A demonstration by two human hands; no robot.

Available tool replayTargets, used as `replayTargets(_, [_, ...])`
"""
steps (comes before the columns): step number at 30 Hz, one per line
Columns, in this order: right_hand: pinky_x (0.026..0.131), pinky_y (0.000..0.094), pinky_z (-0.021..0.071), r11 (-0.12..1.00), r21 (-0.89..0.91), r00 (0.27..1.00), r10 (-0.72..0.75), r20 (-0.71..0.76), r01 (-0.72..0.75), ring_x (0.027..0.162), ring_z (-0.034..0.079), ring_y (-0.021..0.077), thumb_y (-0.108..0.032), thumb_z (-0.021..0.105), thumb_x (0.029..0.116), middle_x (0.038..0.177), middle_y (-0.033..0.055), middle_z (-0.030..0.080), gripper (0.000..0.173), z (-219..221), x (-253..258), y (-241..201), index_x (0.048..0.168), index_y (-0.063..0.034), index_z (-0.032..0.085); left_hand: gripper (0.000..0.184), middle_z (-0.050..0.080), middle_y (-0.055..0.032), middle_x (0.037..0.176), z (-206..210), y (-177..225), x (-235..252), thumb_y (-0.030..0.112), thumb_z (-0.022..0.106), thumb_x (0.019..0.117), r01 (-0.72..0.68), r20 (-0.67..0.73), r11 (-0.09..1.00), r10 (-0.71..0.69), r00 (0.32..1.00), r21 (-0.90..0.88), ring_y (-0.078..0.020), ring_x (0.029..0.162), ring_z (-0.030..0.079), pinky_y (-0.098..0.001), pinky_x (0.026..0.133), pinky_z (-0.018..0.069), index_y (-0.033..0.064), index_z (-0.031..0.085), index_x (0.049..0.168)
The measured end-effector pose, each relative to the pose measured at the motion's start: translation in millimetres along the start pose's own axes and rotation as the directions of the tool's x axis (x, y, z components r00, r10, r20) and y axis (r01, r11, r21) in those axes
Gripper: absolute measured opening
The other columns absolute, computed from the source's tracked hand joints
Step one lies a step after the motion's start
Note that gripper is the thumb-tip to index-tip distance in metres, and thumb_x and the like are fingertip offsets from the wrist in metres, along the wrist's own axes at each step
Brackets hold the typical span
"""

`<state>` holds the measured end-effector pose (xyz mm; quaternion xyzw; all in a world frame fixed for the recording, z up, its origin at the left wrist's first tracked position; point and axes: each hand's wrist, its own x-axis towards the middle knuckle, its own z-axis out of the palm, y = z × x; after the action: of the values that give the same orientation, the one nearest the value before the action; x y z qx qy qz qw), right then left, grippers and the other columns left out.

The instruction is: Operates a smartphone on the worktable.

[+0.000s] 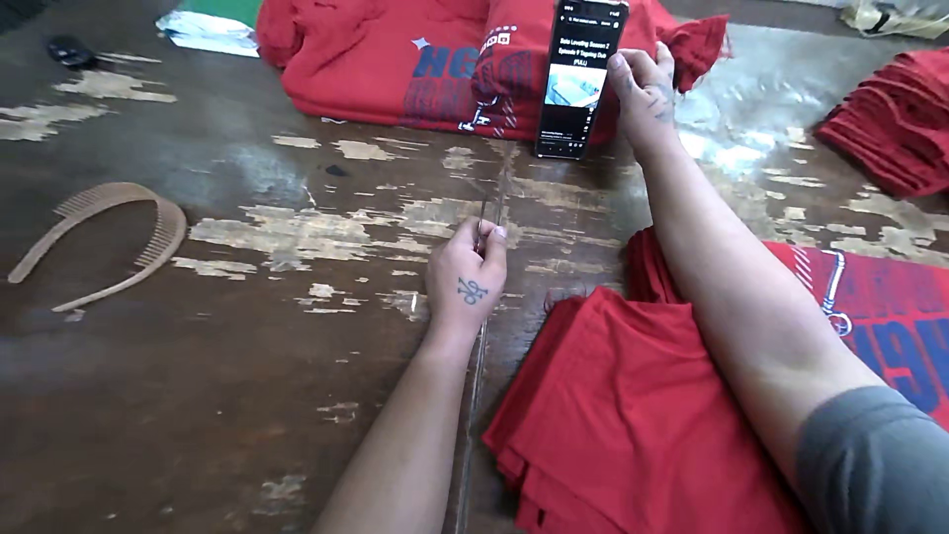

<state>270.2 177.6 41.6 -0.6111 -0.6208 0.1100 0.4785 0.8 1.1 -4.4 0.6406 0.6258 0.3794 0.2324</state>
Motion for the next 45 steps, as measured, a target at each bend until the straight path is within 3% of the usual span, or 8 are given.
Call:
replayTargets(23, [0.118,0.0548,0.0305,0.999,-0.019,0.999,0.033,-0.002,-0.033,0.15,0.028,0.0418,-0.053,0.059,0.0979,0.165,0.0262,0.023,0.047,1.4,-3.2,-0.4,0.13,-0.0197,0.068,0.021,0.06,0.0,0.068,-0.3,-0.3,-0.3,0.03,0.057,0.1029,0.009,0.002,1.0,-0.009,1.0,0.025,-0.0164,0.06,0.056,-0.0426,0.058,0.0452,0.0147,0.072,0.105])
replayTargets(45, [0.117,0.0543,0.0321,0.997,-0.058,0.999,0.045,-0.014,-0.046,0.149,0.03,0.0417,-0.052,0.06,0.0979,0.164,0.0259,0.025,0.047,2.6,-4.6,-3.5,0.131,-0.02,0.067,0.022,0.058,0.0015,0.066,1.5,-2.6,0.0,0.032,0.057,0.1027,-0.007,-0.012,1.0,0.007,1.0,0.027,-0.0147,0.059,0.055,-0.0411,0.058,0.0444,0.0157,0.071,0.103])
